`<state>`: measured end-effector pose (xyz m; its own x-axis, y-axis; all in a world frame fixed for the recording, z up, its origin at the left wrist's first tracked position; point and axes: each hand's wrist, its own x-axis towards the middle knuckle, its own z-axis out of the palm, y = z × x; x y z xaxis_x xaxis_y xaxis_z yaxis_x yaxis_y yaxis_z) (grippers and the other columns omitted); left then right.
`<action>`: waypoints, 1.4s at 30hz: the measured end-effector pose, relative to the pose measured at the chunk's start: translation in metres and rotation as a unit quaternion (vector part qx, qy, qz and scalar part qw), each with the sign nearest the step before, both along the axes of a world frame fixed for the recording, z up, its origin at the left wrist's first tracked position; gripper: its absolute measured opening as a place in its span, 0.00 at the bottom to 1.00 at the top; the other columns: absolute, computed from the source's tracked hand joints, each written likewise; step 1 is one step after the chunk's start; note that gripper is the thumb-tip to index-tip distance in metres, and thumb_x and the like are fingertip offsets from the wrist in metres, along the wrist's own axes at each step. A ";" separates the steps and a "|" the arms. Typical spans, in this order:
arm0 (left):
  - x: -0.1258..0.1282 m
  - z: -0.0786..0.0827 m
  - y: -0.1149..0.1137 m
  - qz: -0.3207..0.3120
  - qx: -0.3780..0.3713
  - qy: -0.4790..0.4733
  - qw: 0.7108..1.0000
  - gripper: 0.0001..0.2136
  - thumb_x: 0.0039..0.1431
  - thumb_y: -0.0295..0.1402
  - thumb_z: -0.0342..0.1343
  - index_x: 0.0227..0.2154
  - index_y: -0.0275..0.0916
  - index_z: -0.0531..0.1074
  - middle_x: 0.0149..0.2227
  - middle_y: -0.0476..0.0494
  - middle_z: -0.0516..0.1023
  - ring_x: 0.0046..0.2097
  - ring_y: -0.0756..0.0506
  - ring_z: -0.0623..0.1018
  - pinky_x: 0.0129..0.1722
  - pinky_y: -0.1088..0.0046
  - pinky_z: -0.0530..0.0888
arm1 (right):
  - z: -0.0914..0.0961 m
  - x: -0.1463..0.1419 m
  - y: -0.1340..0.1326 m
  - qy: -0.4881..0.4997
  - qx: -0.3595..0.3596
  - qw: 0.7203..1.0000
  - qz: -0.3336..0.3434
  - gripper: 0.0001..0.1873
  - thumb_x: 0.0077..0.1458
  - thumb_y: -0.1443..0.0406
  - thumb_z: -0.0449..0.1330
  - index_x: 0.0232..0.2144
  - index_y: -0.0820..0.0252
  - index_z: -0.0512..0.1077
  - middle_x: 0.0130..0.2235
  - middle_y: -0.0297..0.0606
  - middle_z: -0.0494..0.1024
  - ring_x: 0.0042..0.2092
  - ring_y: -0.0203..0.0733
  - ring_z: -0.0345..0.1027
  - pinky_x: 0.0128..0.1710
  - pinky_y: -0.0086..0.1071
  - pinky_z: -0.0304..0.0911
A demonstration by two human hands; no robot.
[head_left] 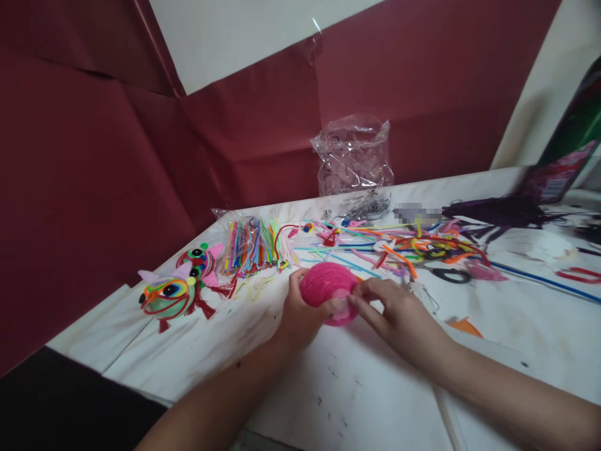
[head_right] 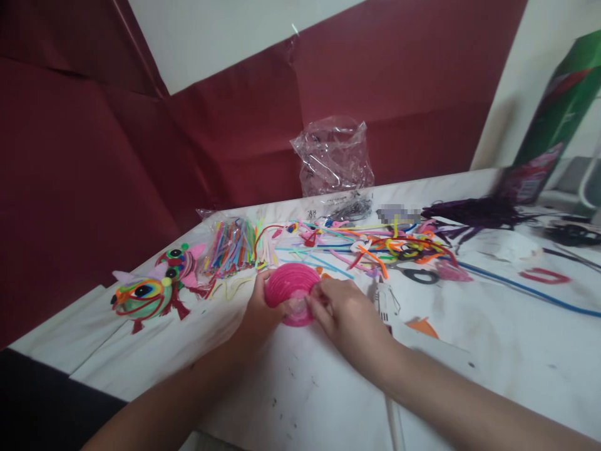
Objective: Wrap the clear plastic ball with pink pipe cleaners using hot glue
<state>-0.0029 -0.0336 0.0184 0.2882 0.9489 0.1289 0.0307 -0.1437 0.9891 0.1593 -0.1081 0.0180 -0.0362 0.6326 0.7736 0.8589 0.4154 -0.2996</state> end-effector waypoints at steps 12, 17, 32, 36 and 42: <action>0.001 -0.003 0.011 0.049 -0.094 -0.072 0.992 0.30 0.36 0.33 0.66 0.46 0.39 0.64 0.38 0.45 0.75 0.35 0.46 0.75 0.36 0.69 0.74 | -0.003 -0.003 -0.006 -0.179 0.125 0.976 -0.022 0.17 0.61 0.73 0.52 0.49 0.57 0.73 0.45 0.51 0.75 0.47 0.54 0.65 0.42 0.48 0.60; -0.001 -0.005 0.012 0.038 -0.068 -0.071 0.994 0.29 0.37 0.33 0.66 0.45 0.39 0.63 0.38 0.46 0.75 0.36 0.46 0.76 0.37 0.68 0.74 | -0.012 -0.005 -0.002 -0.240 0.087 0.965 -0.057 0.18 0.59 0.72 0.53 0.51 0.61 0.72 0.57 0.60 0.69 0.58 0.64 0.57 0.50 0.61 0.56; 0.000 0.002 0.008 0.043 -0.058 -0.049 0.996 0.33 0.32 0.33 0.68 0.46 0.39 0.63 0.40 0.44 0.74 0.39 0.44 0.76 0.39 0.67 0.74 | 0.001 0.005 0.001 -0.057 0.111 0.992 0.000 0.12 0.60 0.71 0.55 0.45 0.58 0.71 0.49 0.50 0.76 0.53 0.54 0.65 0.50 0.52 0.61; -0.001 0.004 0.004 0.038 -0.028 -0.019 0.999 0.34 0.32 0.34 0.70 0.46 0.39 0.63 0.40 0.44 0.74 0.40 0.43 0.76 0.40 0.67 0.74 | 0.002 0.005 0.002 -0.089 0.087 0.992 -0.010 0.07 0.61 0.69 0.55 0.40 0.57 0.72 0.38 0.42 0.80 0.44 0.51 0.69 0.46 0.50 0.59; -0.002 0.005 -0.001 0.038 0.008 0.001 0.999 0.37 0.33 0.36 0.71 0.49 0.39 0.62 0.43 0.41 0.74 0.42 0.40 0.77 0.40 0.65 0.74 | -0.001 0.000 -0.001 -0.059 0.036 0.997 0.018 0.10 0.64 0.67 0.53 0.31 0.58 0.71 0.25 0.34 0.75 0.27 0.40 0.68 0.32 0.36 0.61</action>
<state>-0.0050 -0.0347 0.0232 0.2160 0.9658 0.1436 0.0448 -0.1567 0.9866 0.1595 -0.1087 0.0165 -0.1515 0.5717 0.8064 0.8702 0.4640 -0.1655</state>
